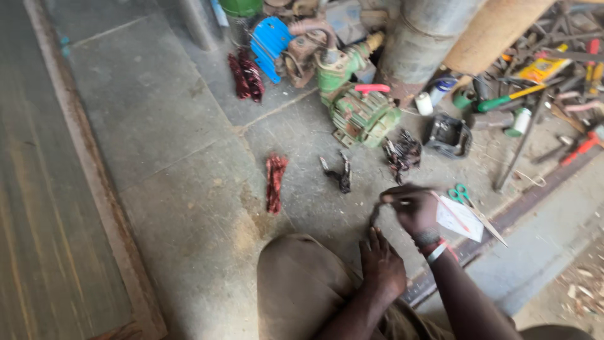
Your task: The person sits on the floor and uses a pencil to mark a small piece of paper. They then pick up a bundle of black wires and begin twisting and manipulating them with their hands. The person continues to work on the wires, occasionally picking up and putting down other wire bundles.
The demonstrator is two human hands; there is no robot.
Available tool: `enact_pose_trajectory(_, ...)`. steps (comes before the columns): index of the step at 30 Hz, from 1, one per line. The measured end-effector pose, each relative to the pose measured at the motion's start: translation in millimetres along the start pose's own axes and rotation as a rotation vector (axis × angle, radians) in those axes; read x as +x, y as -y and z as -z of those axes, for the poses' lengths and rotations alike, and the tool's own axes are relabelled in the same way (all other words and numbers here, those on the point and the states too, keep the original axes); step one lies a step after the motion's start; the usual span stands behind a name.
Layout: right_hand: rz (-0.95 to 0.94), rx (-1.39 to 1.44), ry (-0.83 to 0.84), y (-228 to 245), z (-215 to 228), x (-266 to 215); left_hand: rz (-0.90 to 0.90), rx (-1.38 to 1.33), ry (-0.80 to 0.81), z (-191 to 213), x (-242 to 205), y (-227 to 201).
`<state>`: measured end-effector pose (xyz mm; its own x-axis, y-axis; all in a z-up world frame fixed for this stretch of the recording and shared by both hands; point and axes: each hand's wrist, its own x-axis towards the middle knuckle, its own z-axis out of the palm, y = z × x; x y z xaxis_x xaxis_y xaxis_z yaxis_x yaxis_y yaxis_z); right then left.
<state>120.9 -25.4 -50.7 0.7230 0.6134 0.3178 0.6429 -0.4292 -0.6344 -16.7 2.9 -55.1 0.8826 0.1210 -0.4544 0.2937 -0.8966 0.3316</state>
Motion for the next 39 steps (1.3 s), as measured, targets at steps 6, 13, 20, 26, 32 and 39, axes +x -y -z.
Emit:
enact_pose_trajectory(6, 0.005, -0.368, 0.138, -4, 0, -2, 0.018, 0.024, -0.019, -6, 2, -4)
enact_pose_trajectory(13, -0.019, -0.231, 0.054, -5, -4, 1, 0.014, -0.061, -0.053, -10, 2, -2)
enact_pose_trajectory(20, 0.055, -0.168, 0.135, 18, -2, -5, -0.029, -0.026, -0.162, -7, -3, -1)
enact_pose_trajectory(26, 0.095, 0.080, -0.036, 15, -1, -1, 0.018, 0.072, -0.118, -7, -2, -4)
enact_pose_trajectory(32, 0.002, -0.026, 0.067, 0, -7, 1, 0.001, 0.046, -0.139, -5, -7, 0)
enact_pose_trajectory(39, -0.202, -0.660, 0.602, -14, 14, -7, -0.019, -0.137, -0.157, -3, -5, 3)
